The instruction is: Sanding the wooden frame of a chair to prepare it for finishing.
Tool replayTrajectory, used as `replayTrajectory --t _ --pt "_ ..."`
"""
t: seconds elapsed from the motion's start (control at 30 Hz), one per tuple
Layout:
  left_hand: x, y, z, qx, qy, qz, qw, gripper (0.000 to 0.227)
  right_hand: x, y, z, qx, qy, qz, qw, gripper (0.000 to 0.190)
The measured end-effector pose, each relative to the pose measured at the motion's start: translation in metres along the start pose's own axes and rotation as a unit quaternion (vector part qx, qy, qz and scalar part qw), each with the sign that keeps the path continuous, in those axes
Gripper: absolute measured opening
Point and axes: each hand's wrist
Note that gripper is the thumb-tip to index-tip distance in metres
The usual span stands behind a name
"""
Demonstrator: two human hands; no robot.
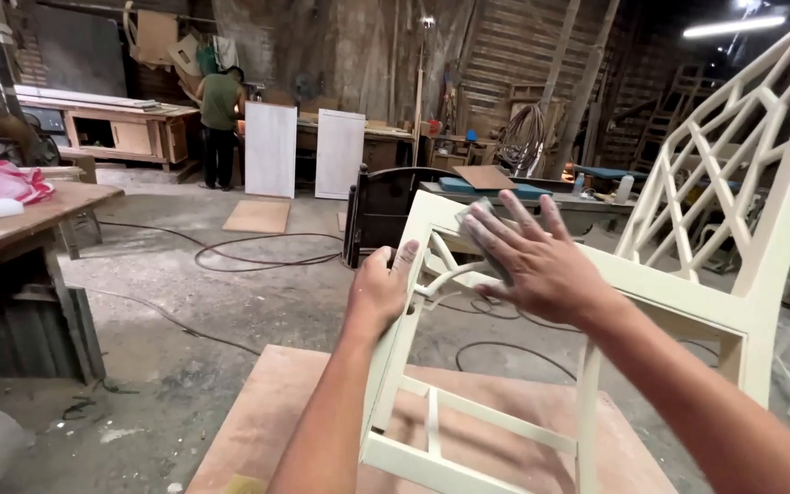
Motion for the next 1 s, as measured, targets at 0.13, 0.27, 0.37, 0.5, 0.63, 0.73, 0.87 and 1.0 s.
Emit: replayTrajectory --t 0.13,0.27,0.37,0.5,0.63,0.73,0.87,1.0 --pt "-0.004 0.006 0.012 0.002 0.006 -0.007 1.000 0.073 0.010 -0.003 -0.003 0.008 -0.033 0.039 0.999 0.087" --pt "-0.002 -0.002 -0.004 -0.004 0.001 -0.012 1.000 0.071 0.017 0.025 0.019 0.027 0.007 0.027 0.999 0.093" --pt "-0.005 -0.007 -0.005 -0.002 -0.016 0.001 1.000 0.070 0.019 0.010 0.009 0.022 -0.013 0.034 0.999 0.094" --pt "0.000 -0.015 -0.010 -0.011 -0.014 -0.013 1.000 0.071 0.015 0.006 0.012 0.017 -0.033 0.020 0.999 0.095" --pt "0.001 -0.014 -0.012 -0.007 -0.021 -0.011 1.000 0.070 0.020 0.032 0.034 0.029 -0.014 0.015 0.999 0.095" --pt "-0.003 -0.010 -0.002 -0.003 -0.018 -0.002 1.000 0.071 0.028 0.008 0.018 0.019 -0.058 0.029 0.998 0.106" --pt "0.000 -0.018 -0.011 0.000 -0.015 0.000 1.000 0.070 0.016 -0.005 0.004 0.000 -0.069 0.039 0.997 0.113" --pt "-0.001 -0.007 0.000 -0.015 -0.032 -0.007 0.999 0.068 0.023 0.023 0.029 0.008 -0.031 0.011 0.999 0.113"
Point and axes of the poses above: each hand's wrist, its own y-axis towards the middle knuckle, its own x-axis out of the back of the hand, z = x × y, and after that the axes turned 7 degrees about -x, right-handed
